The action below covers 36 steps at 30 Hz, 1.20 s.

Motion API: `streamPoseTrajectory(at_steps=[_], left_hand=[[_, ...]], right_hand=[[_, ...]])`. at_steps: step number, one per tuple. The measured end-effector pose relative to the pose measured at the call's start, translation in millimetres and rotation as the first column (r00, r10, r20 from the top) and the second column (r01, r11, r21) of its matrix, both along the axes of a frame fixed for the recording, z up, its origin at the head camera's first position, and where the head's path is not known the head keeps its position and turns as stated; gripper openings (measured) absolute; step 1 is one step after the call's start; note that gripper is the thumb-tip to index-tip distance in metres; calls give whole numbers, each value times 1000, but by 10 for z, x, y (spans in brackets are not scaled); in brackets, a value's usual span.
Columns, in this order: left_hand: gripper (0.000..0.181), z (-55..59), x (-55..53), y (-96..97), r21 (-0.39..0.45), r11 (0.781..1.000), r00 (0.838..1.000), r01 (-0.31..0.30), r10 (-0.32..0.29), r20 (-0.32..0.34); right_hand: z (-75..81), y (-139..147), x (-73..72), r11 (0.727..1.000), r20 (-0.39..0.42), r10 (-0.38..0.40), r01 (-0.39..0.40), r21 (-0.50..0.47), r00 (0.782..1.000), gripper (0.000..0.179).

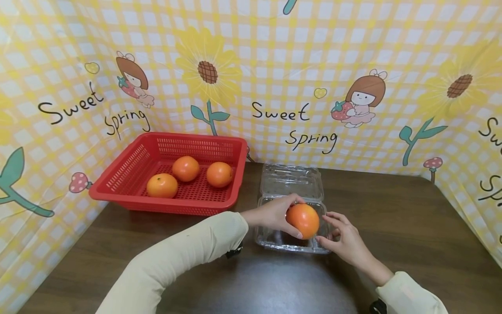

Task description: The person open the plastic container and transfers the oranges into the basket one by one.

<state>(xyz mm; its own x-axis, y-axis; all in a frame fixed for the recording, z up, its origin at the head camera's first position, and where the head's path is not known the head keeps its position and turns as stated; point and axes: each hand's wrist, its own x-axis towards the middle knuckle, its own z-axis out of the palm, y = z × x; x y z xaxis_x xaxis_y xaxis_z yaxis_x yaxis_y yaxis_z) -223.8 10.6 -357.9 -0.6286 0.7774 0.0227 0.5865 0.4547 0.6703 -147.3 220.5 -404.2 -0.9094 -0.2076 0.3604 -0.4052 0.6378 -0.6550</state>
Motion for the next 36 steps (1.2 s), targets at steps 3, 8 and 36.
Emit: streamPoseTrajectory(at_steps=[3,8,36], left_hand=[[67,49,-5,-22,2,1000,1000,-7,7,6],[68,111,-5,-43,20,1000,1000,-20,20,17],[71,473,-64,-208,74,997,1000,-21,22,-11]], right_hand=[[0,1,-3,1000,-9,2,-2,-3,1000,50],[-7,1,-9,1000,-39,4,-4,5,999,49],[11,-6,11,1000,-62,26,-27,-9,998,48]])
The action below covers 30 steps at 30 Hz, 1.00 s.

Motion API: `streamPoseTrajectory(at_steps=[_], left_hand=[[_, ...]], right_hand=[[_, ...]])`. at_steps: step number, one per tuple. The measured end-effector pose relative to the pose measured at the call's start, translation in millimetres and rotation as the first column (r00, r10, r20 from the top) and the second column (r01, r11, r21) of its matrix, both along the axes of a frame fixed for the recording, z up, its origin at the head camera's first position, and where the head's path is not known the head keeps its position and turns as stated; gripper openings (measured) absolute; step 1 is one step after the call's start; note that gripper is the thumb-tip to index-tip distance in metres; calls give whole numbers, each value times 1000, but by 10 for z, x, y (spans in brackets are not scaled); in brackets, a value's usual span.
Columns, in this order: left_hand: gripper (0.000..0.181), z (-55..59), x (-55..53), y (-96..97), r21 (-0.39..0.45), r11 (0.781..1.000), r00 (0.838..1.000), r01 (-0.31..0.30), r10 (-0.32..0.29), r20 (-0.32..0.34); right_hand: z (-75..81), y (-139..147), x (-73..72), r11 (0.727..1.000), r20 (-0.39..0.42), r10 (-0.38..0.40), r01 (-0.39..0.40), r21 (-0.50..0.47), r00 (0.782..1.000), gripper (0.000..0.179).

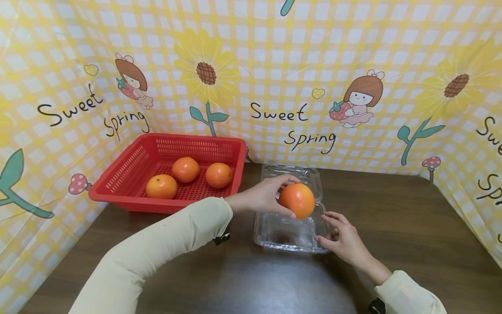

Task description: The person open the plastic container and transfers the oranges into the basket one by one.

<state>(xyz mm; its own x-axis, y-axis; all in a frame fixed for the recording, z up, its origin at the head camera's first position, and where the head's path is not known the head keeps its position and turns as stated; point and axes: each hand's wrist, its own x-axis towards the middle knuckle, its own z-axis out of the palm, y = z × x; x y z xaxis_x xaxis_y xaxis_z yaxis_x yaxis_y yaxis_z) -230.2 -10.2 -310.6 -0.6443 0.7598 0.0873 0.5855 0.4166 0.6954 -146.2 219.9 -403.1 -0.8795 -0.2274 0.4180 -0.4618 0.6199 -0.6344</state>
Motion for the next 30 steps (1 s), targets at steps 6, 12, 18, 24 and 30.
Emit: streamPoseTrajectory(at_steps=[6,12,18,24,30], left_hand=[[71,97,-38,-112,16,1000,1000,-27,27,0],[72,177,-70,-216,8,999,999,-35,35,-8],[71,296,-82,-298,14,996,994,-91,92,-63],[73,357,-123,-446,51,988,983,-143,148,-105],[74,444,-191,-617,68,980,974,-186,193,-114]], right_hand=[[-1,-11,0,1000,-3,-5,5,-5,1000,48],[1,-13,2,1000,-2,-11,11,4,1000,48],[-5,-4,4,1000,-8,-20,20,5,1000,48],[-12,-6,7,1000,10,-20,20,1,1000,48],[-13,-6,8,1000,20,-20,20,-4,1000,49]])
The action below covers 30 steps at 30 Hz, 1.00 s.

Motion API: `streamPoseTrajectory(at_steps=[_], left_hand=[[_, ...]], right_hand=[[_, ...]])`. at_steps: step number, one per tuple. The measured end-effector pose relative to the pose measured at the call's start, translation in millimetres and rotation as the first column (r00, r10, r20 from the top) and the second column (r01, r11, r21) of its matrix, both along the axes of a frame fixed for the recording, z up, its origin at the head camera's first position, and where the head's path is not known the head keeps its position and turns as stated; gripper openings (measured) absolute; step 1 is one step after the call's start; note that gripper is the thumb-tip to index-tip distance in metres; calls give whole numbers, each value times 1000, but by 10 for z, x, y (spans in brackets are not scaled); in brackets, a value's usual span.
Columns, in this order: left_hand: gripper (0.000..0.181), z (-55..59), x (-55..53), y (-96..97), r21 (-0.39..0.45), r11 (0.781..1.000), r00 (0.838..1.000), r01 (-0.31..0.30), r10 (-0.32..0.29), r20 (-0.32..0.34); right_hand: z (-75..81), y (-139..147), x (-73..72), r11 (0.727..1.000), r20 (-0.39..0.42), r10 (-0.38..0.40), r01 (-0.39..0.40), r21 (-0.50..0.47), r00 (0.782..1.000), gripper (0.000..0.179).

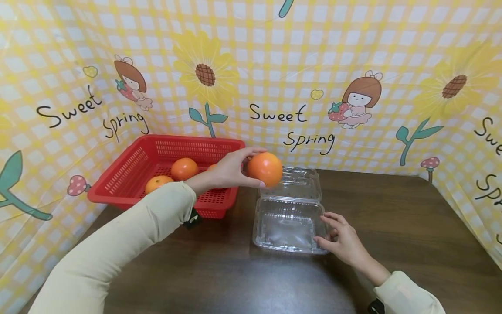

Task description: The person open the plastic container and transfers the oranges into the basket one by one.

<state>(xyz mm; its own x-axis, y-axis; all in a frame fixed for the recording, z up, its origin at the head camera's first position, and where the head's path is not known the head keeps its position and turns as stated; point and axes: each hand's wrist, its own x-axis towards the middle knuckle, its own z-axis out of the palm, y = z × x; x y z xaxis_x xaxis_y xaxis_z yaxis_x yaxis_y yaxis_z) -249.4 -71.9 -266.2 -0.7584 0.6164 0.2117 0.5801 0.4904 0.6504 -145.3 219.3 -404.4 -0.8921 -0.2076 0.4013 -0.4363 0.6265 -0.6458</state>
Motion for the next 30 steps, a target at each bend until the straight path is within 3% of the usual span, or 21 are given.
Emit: streamPoseTrajectory(at_steps=[12,20,26,30], left_hand=[[75,133,-66,-267,-44,997,997,-58,56,-43],[77,227,-97,-387,-50,997,998,-62,61,-22],[78,287,-199,-489,-59,996,998,-63,62,-20],[79,285,-279,-565,-51,994,996,-93,93,3]], right_hand=[[-11,13,-12,1000,4,5,-5,9,1000,49],[-23,23,-11,1000,22,6,-6,2,1000,50],[-10,12,5,1000,11,12,-12,-14,1000,49],[-1,11,1,1000,16,12,-12,-8,1000,49]])
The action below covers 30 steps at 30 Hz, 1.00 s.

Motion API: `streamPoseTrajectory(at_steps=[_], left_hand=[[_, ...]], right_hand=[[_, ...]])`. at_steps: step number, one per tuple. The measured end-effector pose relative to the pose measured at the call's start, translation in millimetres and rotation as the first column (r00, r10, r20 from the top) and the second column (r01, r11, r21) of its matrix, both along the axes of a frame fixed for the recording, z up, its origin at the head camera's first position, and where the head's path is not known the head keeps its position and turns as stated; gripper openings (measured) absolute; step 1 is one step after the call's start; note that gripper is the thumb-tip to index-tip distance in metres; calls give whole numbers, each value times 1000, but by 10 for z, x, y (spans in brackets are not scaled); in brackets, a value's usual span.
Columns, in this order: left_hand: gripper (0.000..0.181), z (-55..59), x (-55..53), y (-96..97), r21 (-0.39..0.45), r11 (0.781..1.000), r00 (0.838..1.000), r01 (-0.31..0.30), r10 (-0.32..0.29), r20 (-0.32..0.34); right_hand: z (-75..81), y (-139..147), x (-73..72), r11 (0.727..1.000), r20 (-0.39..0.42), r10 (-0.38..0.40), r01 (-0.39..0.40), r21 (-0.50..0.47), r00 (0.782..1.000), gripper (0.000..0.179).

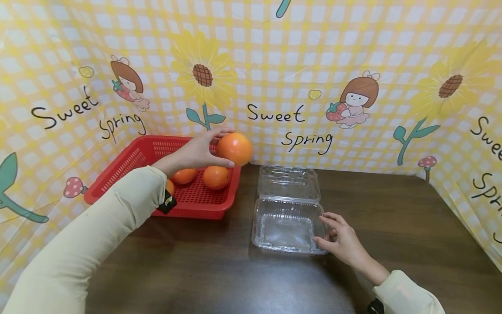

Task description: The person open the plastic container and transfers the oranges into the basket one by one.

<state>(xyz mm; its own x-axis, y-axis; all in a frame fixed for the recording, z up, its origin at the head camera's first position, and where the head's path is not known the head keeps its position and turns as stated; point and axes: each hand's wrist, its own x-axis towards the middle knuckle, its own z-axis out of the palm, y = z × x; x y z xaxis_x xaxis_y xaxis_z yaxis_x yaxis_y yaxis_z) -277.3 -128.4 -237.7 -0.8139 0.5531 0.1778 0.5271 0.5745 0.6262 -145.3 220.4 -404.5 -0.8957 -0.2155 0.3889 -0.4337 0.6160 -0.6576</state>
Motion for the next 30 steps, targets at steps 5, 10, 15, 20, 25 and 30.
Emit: streamPoseTrajectory(at_steps=[5,10,15,20,25,30], left_hand=[[79,-29,-88,-80,4,999,999,-32,31,26],[78,-70,-187,-167,4,998,998,-58,58,31],[79,-136,-295,-266,6,996,994,-89,88,62],[80,-191,-393,-345,-23,993,989,-119,120,90],[81,-201,-456,-386,-52,989,987,-136,140,77],[81,-237,-508,-445,-54,986,986,-155,158,61]], right_hand=[[-7,-2,-11,1000,8,-7,6,17,1000,50],[-8,-2,-15,1000,8,-5,5,20,1000,50],[5,-2,-16,1000,9,-8,8,20,1000,50],[10,1,-19,1000,3,-7,7,29,1000,49],[8,1,-20,999,10,-15,14,28,1000,49],[9,10,-21,1000,10,-14,14,25,1000,49]])
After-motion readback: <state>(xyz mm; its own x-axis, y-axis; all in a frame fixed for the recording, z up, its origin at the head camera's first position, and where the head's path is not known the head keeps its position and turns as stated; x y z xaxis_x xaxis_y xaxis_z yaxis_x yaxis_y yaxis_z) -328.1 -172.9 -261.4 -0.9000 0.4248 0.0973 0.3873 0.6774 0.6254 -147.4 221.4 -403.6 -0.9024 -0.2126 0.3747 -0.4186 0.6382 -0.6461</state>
